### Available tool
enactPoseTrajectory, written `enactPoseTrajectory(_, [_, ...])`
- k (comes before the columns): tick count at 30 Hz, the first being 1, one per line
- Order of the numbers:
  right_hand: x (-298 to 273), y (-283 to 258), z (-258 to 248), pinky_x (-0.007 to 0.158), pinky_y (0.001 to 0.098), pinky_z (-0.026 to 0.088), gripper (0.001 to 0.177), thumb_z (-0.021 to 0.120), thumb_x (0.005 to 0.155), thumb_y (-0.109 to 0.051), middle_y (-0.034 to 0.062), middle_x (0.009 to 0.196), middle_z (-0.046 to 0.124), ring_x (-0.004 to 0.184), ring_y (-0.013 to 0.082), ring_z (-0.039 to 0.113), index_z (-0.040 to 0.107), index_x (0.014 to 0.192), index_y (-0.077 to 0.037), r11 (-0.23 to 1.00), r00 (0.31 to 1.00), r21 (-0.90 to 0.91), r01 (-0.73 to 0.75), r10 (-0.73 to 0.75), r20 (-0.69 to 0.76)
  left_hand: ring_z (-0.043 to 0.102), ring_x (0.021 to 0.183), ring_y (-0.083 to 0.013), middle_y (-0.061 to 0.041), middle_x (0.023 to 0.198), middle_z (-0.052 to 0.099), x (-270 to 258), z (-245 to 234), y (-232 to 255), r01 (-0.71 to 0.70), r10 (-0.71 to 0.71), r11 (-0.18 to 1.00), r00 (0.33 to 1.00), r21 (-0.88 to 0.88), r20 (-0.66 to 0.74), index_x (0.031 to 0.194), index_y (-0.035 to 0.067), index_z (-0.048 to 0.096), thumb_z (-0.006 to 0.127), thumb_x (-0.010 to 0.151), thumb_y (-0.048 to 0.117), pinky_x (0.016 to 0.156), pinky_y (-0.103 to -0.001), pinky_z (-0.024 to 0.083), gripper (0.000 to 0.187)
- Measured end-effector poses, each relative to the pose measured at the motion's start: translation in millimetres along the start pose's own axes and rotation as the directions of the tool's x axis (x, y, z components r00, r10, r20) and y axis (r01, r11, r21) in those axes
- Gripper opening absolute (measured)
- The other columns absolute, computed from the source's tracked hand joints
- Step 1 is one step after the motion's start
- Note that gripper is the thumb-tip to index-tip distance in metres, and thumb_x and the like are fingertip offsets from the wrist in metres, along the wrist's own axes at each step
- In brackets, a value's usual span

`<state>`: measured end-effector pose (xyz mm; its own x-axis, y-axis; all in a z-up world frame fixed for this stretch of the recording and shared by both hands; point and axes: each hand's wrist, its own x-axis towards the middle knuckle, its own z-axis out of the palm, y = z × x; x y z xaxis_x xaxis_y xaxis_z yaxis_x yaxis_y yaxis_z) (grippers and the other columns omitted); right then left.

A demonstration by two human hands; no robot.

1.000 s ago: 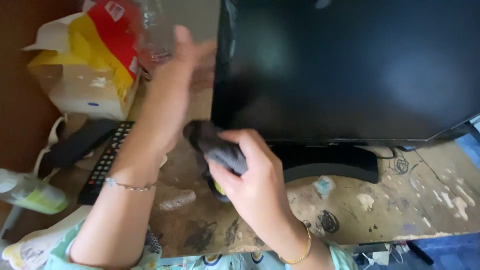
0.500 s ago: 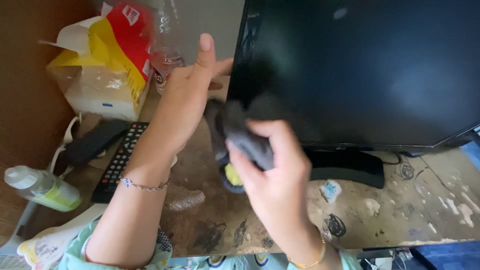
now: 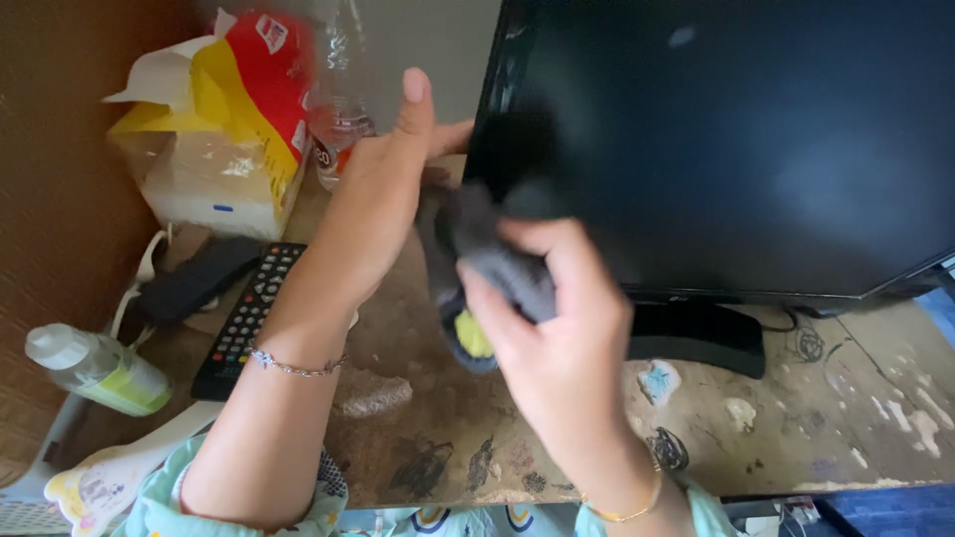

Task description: Wiping and cleaning the screen and base of a computer monitor with a cloth.

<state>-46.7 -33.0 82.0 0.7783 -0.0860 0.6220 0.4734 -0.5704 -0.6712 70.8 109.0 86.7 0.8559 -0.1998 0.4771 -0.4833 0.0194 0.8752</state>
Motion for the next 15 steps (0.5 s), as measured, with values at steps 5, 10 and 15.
enactPoseTrajectory(5, [2,-3,0,0.085,0.0264,0.060,0.029,0.081,0.094,-0.008,0.0094,0.104,0.076,0.094,0.0111,0.073,0.063,0.116,-0.001,0.993,0.991,0.022,0.113,-0.111,-0.078,0.071,0.121,-0.0267,-0.022,0.123,0.079,0,-1,-4,-0.044,0.046,0.997,0.999,-0.064,0.027,0.128,-0.005,0.073,0.022,0.096,0.082,0.109,-0.032,0.044,0.106])
enactPoseTrajectory(10, [-19,34,10,0.078,0.0306,0.059,0.034,0.082,0.081,-0.007,0.0132,0.099,0.075,0.091,0.0184,0.076,0.066,0.110,-0.002,0.986,0.994,-0.129,0.107,-0.102,0.050,0.067,0.125,-0.0252,-0.019,0.128,0.075,2,2,0,-0.014,0.015,0.998,1.000,-0.069,0.011,0.130,-0.006,0.069,0.024,0.091,0.082,0.109,-0.032,0.043,0.107])
enactPoseTrajectory(15, [3,1,-8,0.078,0.0289,0.060,0.033,0.083,0.083,-0.008,0.0104,0.100,0.077,0.090,0.0172,0.078,0.067,0.113,-0.004,0.996,0.998,-0.070,0.058,-0.058,-0.005,0.071,0.113,-0.0227,-0.016,0.118,0.079,1,2,-5,0.050,-0.051,0.997,0.999,-0.054,-0.003,0.127,-0.002,0.073,0.023,0.089,0.080,0.103,-0.031,0.048,0.103])
